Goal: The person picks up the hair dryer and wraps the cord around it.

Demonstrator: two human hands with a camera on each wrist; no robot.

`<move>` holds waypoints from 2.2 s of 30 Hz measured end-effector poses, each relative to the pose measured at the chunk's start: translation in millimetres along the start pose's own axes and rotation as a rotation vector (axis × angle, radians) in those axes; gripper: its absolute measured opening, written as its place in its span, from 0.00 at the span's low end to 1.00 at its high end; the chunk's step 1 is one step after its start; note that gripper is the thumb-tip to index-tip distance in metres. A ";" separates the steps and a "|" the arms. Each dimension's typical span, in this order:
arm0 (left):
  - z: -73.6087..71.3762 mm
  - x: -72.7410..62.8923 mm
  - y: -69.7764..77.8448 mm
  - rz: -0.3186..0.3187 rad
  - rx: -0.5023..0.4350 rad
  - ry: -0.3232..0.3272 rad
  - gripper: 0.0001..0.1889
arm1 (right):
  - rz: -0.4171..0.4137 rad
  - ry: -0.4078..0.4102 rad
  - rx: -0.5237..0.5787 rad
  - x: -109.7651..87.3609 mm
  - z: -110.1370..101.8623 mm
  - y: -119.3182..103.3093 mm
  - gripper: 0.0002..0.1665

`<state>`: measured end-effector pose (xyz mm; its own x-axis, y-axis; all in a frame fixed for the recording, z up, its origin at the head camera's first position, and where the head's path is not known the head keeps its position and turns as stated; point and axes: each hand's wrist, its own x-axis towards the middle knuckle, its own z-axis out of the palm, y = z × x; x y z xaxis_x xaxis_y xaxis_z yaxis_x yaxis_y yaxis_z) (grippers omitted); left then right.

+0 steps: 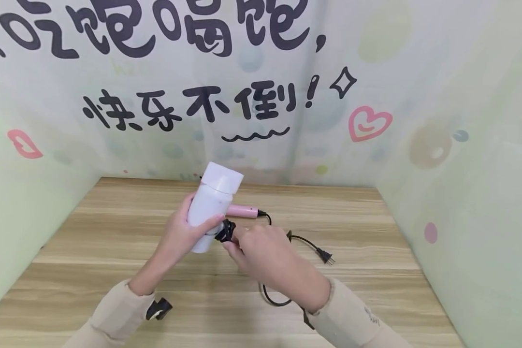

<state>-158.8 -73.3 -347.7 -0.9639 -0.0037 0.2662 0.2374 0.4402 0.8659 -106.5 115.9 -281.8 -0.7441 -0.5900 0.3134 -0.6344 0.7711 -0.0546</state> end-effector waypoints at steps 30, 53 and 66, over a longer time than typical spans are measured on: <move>-6.0 -2.3 17.9 -0.145 -0.462 0.100 0.29 | -0.164 -0.106 0.286 -0.8 20.6 2.0 0.06; -1.2 -3.2 20.4 -0.346 -0.893 -0.073 0.21 | -0.166 -0.058 0.259 -2.3 48.7 46.1 0.04; -3.4 -6.8 24.1 -0.343 -0.943 -0.189 0.29 | -0.231 0.086 0.228 2.9 62.5 52.4 0.04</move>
<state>-146.1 -65.7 -327.1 -0.9817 0.1812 -0.0591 -0.1354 -0.4443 0.8856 -155.0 139.6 -343.0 -0.5608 -0.7130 0.4208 -0.8221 0.5400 -0.1807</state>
